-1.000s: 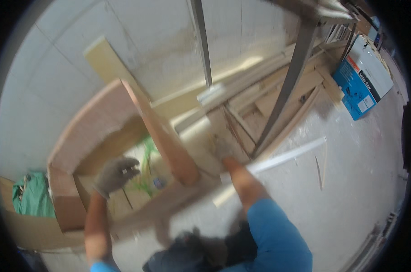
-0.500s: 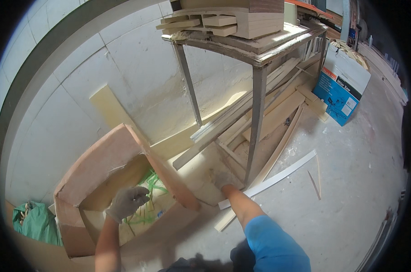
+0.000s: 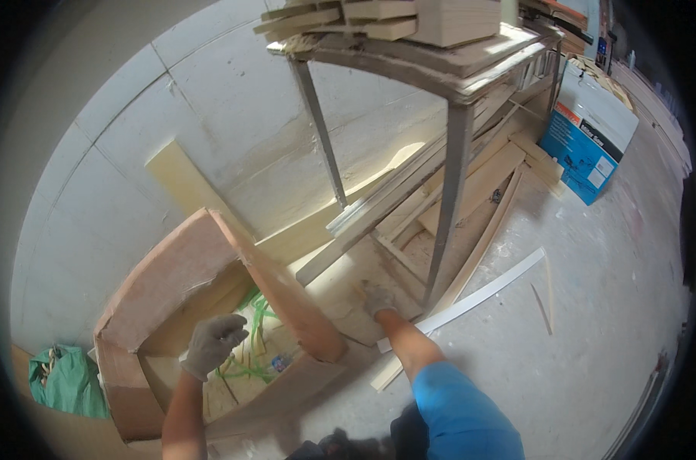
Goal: The person assembles a curved wooden frame by inserting small wooden pieces into slots along the top edge. They repeatedly pick pieces from a cardboard box, fit them into the frame, and adjust their position. The person also handles a long white strip and places it on the frame.
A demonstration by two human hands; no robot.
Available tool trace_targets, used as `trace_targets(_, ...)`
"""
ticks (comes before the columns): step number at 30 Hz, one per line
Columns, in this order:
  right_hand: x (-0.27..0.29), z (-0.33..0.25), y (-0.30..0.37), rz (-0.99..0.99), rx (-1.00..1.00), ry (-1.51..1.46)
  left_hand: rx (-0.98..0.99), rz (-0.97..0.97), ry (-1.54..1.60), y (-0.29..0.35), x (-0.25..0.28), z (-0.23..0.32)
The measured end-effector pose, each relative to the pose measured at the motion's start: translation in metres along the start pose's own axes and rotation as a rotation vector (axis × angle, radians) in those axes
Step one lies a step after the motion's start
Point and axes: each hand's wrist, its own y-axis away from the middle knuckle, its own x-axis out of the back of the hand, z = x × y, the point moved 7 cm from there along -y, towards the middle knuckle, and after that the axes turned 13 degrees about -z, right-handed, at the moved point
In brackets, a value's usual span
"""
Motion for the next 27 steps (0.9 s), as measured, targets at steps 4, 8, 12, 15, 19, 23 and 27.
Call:
trace_targets(4,0.040,0.000,0.042,0.069,0.161,-0.034,-0.098,0.271,0.036,-0.020,0.039,0.072)
trace_targets(8,0.098,0.013,0.109,0.106,0.281,-0.129,-0.397,0.374,0.416,-0.068,0.073,0.195)
trace_targets(12,0.153,0.028,0.178,0.240,0.323,-0.271,-0.567,0.421,0.640,-0.111,0.077,0.298)
trace_targets(15,0.187,0.039,0.220,0.357,0.402,-0.327,-0.542,0.447,0.732,-0.127,0.077,0.327)
trace_targets(19,0.207,0.057,0.247,0.386,0.355,-0.410,-0.555,0.600,0.705,-0.124,0.081,0.334)
trace_targets(23,0.209,0.061,0.257,0.366,0.306,-0.467,-0.651,0.607,0.675,-0.118,0.082,0.342)
trace_targets(27,0.215,0.050,0.267,0.426,0.403,-0.566,-0.627,0.608,0.737,-0.116,0.082,0.346)
